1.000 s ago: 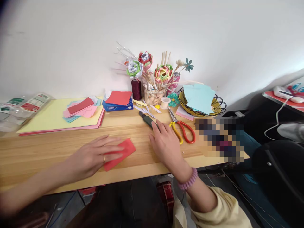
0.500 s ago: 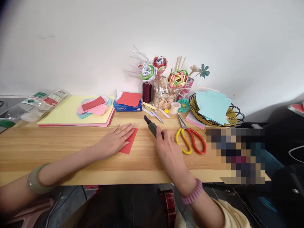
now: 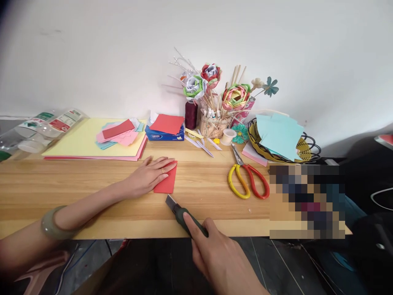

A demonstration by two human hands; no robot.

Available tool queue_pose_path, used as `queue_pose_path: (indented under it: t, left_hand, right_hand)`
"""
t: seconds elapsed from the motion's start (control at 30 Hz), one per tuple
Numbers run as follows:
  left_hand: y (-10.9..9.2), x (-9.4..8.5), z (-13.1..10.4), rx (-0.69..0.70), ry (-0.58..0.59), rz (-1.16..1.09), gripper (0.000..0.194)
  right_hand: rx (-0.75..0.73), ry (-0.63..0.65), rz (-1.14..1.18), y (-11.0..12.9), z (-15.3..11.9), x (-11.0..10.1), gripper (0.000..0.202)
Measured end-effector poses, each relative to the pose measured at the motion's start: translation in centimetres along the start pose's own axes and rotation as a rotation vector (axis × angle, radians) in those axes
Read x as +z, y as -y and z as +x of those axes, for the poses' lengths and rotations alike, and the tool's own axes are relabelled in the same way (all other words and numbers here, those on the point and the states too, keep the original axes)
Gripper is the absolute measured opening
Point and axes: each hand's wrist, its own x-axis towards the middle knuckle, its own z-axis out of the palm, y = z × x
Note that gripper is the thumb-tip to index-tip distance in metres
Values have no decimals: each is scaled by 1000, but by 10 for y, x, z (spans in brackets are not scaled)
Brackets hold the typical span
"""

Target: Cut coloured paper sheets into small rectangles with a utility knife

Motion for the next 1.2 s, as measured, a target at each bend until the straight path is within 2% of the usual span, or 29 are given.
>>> queue_pose_path:
  t: [0.23, 0.53, 1.03, 1.2]
  left_hand:
    - [0, 0, 1, -5, 4, 9, 45]
    - [0, 1, 1, -8, 7, 22, 46]
    - [-2, 0, 1, -21, 30, 46, 46]
    - [-1, 2, 1, -4, 24, 63, 48]
  right_hand:
    - [17, 1, -30, 1, 4, -1, 45]
    - [5, 92, -2, 3, 7, -7, 51]
    - [46, 34, -19, 5, 11, 1, 49]
    - [66, 53, -59, 5, 12, 1, 50]
